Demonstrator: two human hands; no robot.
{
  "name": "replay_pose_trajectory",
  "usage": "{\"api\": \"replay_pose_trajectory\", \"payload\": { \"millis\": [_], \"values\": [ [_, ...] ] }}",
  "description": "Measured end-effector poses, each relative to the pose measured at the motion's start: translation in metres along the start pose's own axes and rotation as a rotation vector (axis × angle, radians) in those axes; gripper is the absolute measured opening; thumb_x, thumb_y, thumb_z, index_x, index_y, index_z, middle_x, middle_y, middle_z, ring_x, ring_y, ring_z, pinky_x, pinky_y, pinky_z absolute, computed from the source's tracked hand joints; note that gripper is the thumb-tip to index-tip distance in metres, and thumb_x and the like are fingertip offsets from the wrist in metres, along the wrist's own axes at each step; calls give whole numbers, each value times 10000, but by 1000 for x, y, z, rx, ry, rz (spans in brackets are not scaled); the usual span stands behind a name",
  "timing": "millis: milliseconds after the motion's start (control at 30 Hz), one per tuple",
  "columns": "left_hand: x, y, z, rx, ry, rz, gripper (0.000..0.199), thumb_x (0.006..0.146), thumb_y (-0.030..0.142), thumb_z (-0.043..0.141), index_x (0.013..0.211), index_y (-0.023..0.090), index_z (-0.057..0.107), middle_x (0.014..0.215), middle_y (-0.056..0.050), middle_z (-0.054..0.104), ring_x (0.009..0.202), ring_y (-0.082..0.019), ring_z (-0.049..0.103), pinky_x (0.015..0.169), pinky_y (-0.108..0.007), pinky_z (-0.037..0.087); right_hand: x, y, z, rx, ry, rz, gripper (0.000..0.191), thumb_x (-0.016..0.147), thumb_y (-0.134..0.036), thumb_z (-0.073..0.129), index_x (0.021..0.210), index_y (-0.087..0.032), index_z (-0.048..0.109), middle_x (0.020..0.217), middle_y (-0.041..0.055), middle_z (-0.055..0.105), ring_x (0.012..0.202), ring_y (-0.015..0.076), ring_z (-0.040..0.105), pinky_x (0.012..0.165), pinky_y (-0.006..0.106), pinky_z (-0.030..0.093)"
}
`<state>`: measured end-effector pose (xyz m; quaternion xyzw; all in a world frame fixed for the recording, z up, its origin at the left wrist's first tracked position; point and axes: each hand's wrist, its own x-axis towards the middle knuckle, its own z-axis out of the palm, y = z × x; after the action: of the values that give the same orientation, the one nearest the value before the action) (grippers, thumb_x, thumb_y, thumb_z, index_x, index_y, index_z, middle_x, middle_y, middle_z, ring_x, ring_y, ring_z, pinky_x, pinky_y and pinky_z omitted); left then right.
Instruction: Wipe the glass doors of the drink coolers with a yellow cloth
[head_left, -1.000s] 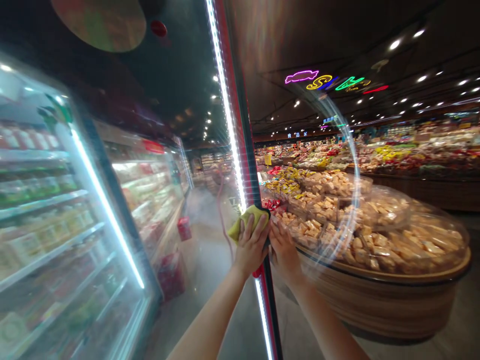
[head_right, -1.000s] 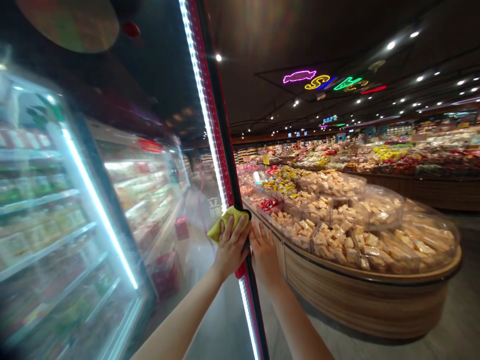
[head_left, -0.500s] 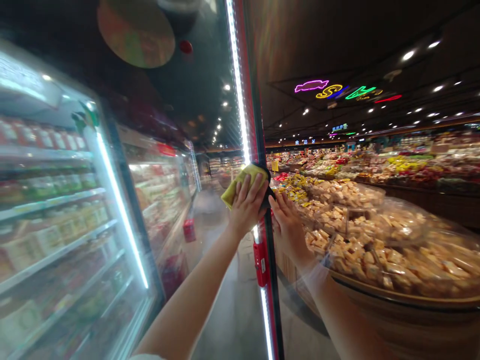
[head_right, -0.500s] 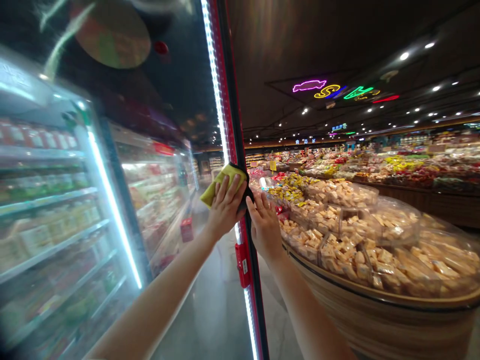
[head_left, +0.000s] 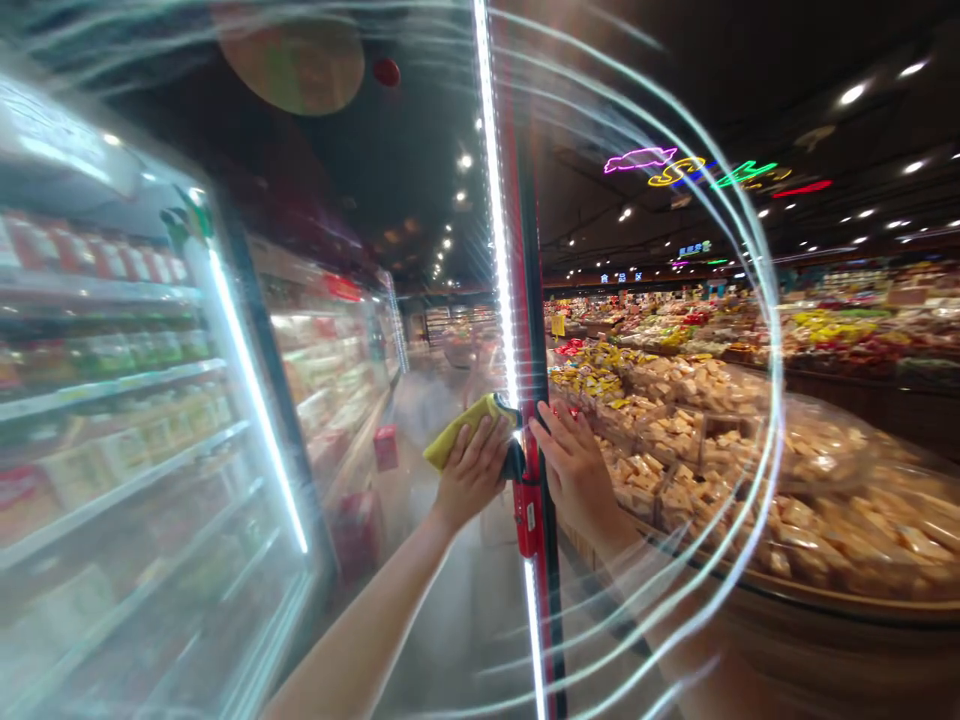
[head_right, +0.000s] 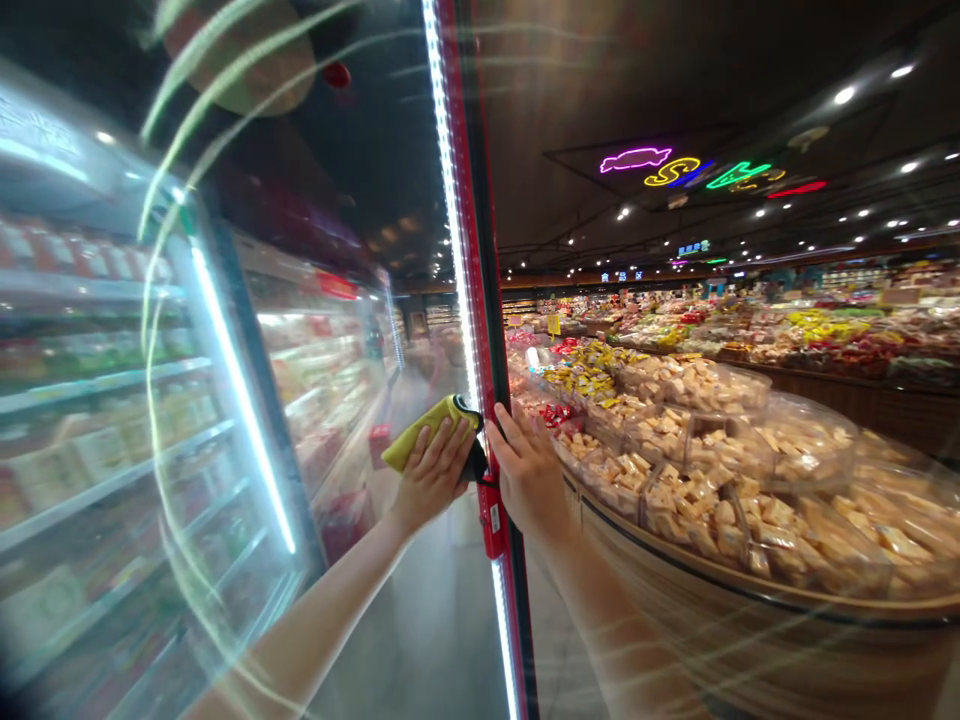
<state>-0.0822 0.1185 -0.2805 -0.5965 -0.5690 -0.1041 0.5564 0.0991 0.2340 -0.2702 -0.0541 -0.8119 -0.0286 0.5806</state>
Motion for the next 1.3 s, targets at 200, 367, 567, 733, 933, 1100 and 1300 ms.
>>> {"api": "replay_pose_trajectory", "payload": {
  "millis": [200,367,567,733,933,1100,1300],
  "values": [
    [8,-6,-2,20,-2,-101,666,955,280,537,1584,207,331,1604,-66,411,1550,-263,229,1310,-507,108,-9,-2,13,-6,-51,18,541,970,-35,375,1450,-201,561,1545,89,511,1537,258,294,1237,569,324],
    [-33,23,8,30,-51,-54,617,955,291,548,1549,212,399,1568,-53,473,1530,-240,291,1314,-470,107,-35,-5,17,-14,-94,-8,546,957,-20,395,1435,-209,577,1533,89,524,1532,264,305,1236,581,326],
    [-3,0,-3,-24,5,-147,692,952,327,561,1591,219,317,1591,-63,438,1543,-258,270,1309,-503,101,-39,-16,18,-34,-111,-69,497,973,-40,433,1431,-175,574,1506,118,552,1520,271,327,1245,574,314],
    [7,-6,-12,4,32,-466,799,915,324,602,1619,220,239,1645,-99,320,1559,-328,203,1293,-578,45,-40,-17,17,-7,-90,-49,521,955,-10,408,1422,-164,578,1484,128,575,1531,268,295,1252,587,296],
    [5,1,-5,-46,-24,-154,674,967,421,536,1587,251,335,1583,-51,451,1543,-276,273,1298,-530,0,-16,-15,24,36,-32,-36,562,963,-26,382,1495,-165,500,1473,137,583,1542,256,268,1244,595,306],
    [24,-21,-24,30,-24,-472,795,884,361,654,1596,276,310,1646,-72,333,1562,-345,194,1274,-608,-10,-4,-19,27,53,-21,-17,528,974,-44,384,1465,-163,537,1490,133,569,1539,262,285,1246,589,300],
    [-14,0,-9,95,-10,-310,653,929,407,561,1554,296,408,1584,-40,452,1551,-336,240,1265,-586,-88,-22,-27,33,75,18,47,525,985,-75,364,1482,-164,509,1506,148,548,1536,289,296,1203,624,343]
  ]
}}
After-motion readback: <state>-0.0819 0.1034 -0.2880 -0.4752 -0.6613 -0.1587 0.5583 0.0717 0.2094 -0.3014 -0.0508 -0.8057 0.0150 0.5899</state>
